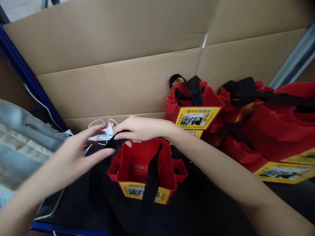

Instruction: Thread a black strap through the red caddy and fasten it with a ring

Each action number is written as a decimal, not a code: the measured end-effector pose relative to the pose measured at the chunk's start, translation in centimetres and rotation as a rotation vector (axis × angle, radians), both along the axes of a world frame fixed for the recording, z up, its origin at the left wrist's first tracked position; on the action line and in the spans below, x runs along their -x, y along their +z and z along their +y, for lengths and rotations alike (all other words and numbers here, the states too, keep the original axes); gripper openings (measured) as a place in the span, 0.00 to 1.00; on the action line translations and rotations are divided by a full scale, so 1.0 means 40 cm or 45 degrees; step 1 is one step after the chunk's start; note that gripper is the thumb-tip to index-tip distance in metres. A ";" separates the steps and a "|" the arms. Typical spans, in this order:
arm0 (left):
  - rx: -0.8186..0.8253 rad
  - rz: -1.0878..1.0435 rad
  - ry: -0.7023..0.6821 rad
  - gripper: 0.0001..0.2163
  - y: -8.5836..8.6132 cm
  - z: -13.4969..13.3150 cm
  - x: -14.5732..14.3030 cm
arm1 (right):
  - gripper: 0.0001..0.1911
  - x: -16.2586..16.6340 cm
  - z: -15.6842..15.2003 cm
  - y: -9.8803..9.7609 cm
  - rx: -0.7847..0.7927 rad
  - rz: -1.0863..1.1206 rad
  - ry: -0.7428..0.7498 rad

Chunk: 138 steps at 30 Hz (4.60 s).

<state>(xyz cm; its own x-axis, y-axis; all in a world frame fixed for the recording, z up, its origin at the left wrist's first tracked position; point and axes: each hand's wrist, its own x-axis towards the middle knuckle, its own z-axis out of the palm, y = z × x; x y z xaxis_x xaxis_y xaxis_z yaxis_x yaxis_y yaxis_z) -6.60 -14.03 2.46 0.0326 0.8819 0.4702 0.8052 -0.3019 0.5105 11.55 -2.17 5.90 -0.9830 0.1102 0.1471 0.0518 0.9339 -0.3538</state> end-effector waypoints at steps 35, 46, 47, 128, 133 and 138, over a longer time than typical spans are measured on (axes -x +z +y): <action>0.588 0.670 0.277 0.13 -0.093 0.074 -0.119 | 0.13 -0.075 0.087 -0.135 0.151 -0.007 -0.359; 0.497 0.774 0.374 0.13 -0.086 0.113 -0.153 | 0.19 -0.046 0.175 -0.158 0.401 -0.063 -0.086; 0.502 0.787 0.377 0.13 -0.087 0.113 -0.155 | 0.17 -0.036 0.185 -0.164 0.368 -0.053 -0.058; 0.038 0.456 -0.239 0.18 -0.009 0.370 -0.038 | 0.11 -0.024 0.204 -0.060 -0.507 0.030 -0.459; 0.177 0.507 0.191 0.20 -0.048 0.401 0.131 | 0.12 -0.187 0.188 -0.114 -0.322 0.151 -0.848; 0.453 0.538 -0.198 0.24 -0.074 0.380 0.117 | 0.12 -0.211 0.165 -0.166 -0.293 0.072 -1.025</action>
<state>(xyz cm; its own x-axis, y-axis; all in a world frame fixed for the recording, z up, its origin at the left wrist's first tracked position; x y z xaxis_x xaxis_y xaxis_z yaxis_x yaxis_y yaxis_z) -11.27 1.15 -0.49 0.2950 0.9534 0.0636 0.9213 -0.3015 0.2457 20.00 4.43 -0.72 -0.6075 0.7362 0.2985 0.7214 0.6685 -0.1807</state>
